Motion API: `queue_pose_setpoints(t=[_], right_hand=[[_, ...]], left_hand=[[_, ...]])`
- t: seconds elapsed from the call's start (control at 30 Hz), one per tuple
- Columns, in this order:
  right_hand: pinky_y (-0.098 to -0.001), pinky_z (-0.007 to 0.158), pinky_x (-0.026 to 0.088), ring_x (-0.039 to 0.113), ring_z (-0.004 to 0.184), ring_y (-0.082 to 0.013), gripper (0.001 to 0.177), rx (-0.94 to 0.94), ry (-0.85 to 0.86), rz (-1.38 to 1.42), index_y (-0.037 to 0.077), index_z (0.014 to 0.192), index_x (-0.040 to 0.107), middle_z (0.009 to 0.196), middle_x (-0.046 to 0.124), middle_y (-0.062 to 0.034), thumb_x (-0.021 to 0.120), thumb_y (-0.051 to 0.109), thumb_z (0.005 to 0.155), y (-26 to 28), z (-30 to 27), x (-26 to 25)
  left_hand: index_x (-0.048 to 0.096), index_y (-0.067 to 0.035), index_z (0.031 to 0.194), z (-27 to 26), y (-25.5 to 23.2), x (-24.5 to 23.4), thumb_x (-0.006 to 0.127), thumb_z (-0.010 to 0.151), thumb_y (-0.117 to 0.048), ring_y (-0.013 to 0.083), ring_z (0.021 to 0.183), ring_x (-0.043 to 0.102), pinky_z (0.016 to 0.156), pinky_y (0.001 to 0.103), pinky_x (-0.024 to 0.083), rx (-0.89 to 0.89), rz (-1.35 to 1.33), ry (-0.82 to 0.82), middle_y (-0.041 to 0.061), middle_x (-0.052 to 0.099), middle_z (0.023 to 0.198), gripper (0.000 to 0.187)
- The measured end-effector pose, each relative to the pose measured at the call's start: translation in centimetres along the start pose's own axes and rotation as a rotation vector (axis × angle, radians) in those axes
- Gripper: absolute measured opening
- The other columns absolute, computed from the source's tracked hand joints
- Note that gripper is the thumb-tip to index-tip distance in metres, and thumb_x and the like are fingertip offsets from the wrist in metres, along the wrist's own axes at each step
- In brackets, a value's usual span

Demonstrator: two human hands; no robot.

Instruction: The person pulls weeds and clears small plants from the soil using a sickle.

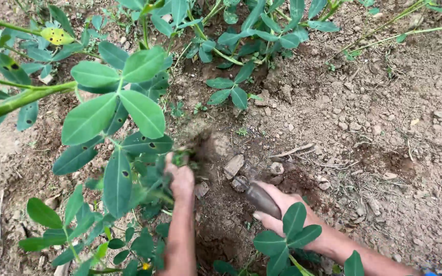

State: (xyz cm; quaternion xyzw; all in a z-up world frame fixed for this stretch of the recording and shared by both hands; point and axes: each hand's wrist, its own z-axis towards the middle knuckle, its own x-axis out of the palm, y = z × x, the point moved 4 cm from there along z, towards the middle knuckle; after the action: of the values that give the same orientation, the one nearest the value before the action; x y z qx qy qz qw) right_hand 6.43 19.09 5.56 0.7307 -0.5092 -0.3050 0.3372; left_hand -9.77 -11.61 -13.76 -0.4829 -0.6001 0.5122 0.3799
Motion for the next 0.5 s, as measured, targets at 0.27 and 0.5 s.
queue_pose_setpoints(t=[0.27,0.5], right_hand=[[-0.025,0.045,0.043,0.053,0.054,-0.0066,0.051,0.026,-0.069,0.38,0.007,0.127,0.063,0.068,0.057,0.0038,0.075,0.027,0.081,-2.0,-1.7,-2.1],[-0.0313,0.034,0.043,0.047,0.039,-0.0124,0.027,0.243,-0.126,0.591,0.007,0.096,0.054,0.061,0.052,-0.0013,0.071,0.026,0.087,0.8,3.1,1.8]], left_hand=[[0.052,0.0,0.135,1.1,-6.0,-7.6,0.06,0.102,-0.01,0.0289,0.113,0.055,0.098,0.038,0.044,0.232,0.473,-0.263,0.018,0.059,0.127,0.036],[0.065,-0.005,0.12,-1.3,-11.3,0.1,0.054,0.087,0.003,0.0382,0.109,0.062,0.099,0.05,0.05,0.201,0.114,0.056,0.018,0.068,0.116,0.036]])
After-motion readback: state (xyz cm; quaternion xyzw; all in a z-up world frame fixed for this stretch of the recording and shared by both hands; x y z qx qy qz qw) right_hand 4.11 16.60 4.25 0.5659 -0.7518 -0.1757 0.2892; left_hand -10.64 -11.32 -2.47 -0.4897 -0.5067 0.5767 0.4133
